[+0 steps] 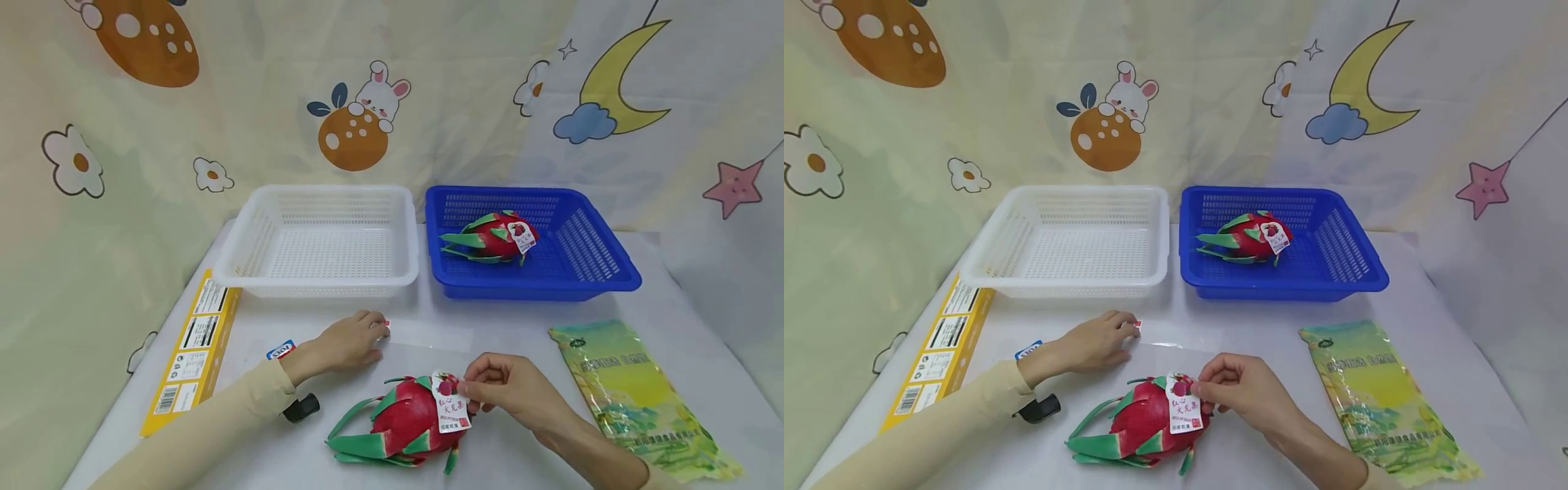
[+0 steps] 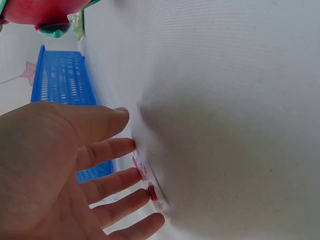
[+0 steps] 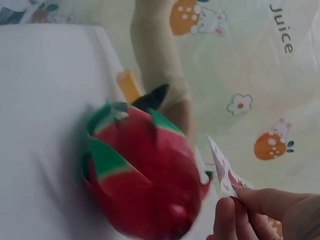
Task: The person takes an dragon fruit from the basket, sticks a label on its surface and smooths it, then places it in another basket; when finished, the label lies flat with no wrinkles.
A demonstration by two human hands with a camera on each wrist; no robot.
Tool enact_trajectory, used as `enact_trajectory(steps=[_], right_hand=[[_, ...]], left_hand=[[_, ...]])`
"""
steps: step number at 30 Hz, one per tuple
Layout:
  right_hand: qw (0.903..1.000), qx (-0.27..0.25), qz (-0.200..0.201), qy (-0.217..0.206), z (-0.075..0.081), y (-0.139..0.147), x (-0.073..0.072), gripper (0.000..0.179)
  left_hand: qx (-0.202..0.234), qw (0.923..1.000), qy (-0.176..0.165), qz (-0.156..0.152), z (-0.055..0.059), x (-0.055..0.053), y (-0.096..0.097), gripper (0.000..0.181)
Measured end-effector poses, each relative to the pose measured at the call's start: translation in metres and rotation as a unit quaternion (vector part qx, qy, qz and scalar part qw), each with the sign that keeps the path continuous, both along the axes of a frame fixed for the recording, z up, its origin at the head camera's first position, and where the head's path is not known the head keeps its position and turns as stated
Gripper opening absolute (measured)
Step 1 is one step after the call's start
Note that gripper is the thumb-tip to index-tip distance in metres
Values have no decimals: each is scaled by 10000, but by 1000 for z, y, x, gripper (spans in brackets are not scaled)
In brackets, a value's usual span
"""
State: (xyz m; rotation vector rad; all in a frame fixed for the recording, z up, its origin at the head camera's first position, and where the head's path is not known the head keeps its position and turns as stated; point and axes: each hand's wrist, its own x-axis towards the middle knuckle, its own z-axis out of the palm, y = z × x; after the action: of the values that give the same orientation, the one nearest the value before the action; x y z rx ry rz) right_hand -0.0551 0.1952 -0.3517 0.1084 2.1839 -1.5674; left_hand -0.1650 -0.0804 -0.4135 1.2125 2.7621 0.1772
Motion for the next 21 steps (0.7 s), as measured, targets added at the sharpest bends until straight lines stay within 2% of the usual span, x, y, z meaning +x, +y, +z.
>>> enact_trajectory(steps=[5, 8, 10, 13, 15, 18, 21], right_hand=[[9993, 239, -190, 225, -8, -11, 8, 36], [9934, 885, -242, 692, -10, -16, 13, 31], [9822, 1462, -203, 1159, -10, -19, 17, 26], [9567, 2194, -130, 1907, -11, -23, 22, 21], [9443, 2429, -102, 2217, -11, -25, 24, 21], [9375, 2631, -133, 2273, -12, -25, 24, 22], [9422, 2691, -98, 1994, -14, -24, 22, 29]], left_hand=[[15, 10000, -83, 29, 2, 1, -1, 34], [24, 9999, -99, -1, 2, 1, -2, 35], [28, 9999, -89, -41, 2, 1, -2, 36], [65, 9999, -78, -95, 1, 0, -3, 36], [110, 9998, -102, -90, 1, -1, -3, 37], [215, 9997, -136, -67, 1, -2, -4, 37], [295, 9995, -139, 37, 2, -3, -5, 39]])
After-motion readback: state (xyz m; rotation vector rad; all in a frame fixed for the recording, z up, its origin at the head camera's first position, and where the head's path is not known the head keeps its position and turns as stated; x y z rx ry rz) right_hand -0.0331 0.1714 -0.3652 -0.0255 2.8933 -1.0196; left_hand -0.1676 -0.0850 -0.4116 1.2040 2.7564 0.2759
